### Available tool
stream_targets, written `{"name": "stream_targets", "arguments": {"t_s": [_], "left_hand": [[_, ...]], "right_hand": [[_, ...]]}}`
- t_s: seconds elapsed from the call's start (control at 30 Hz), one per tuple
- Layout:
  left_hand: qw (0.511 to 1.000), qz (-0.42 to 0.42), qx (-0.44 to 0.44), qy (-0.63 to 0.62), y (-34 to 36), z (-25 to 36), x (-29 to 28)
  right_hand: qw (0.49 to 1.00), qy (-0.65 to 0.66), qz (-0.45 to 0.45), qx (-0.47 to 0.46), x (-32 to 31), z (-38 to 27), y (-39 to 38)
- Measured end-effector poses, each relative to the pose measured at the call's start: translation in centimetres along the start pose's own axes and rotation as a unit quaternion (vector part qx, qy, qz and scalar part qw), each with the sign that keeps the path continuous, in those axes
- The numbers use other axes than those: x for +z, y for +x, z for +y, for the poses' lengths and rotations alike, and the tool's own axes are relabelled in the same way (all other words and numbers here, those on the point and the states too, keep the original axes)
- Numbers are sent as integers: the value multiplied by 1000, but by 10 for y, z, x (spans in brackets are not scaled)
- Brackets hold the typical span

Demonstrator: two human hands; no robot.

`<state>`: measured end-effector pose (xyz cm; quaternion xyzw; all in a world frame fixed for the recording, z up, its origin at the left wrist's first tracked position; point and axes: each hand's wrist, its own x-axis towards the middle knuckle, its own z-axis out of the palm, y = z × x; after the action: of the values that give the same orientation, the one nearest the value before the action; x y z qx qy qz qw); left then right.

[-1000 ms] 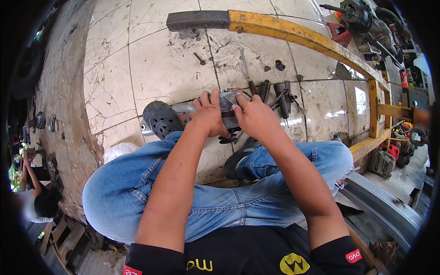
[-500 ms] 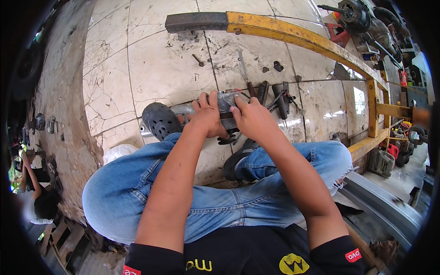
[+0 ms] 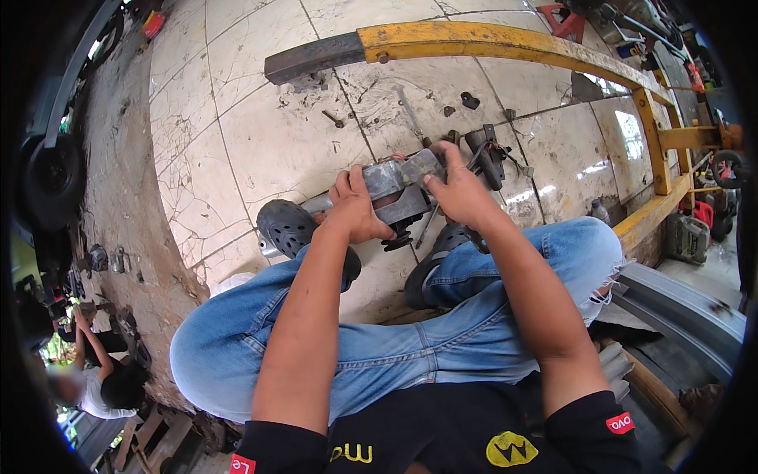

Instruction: The person sits on the floor and uses a screwdriver to tighten screws on a small electric motor. They rotate the motor to access different sides and continue securing the casing.

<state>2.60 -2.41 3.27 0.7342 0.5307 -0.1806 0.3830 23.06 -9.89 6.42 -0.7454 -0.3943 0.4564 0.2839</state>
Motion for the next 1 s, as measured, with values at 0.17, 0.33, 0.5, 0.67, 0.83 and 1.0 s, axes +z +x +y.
{"name": "stream_targets", "arguments": {"t_s": [0.17,0.33,0.5,0.67,0.83,1.0], "left_hand": [[1000,-7,-8,27,3,2,-2],[999,14,17,38,2,-3,3],[999,16,25,13,5,-13,6],[1000,-3,0,15,1,-3,1],[1000,6,-6,19,-1,-1,1],[1000,2,1,13,-1,-3,2]], "right_hand": [[989,-92,-44,-104,10,12,0],[972,-159,-66,-160,16,5,1],[964,-197,-22,-178,21,-2,-6],[967,-209,-43,-139,20,-7,-1],[965,-219,-14,-145,22,-11,-6],[964,-225,-22,-139,25,-7,-1]]}}
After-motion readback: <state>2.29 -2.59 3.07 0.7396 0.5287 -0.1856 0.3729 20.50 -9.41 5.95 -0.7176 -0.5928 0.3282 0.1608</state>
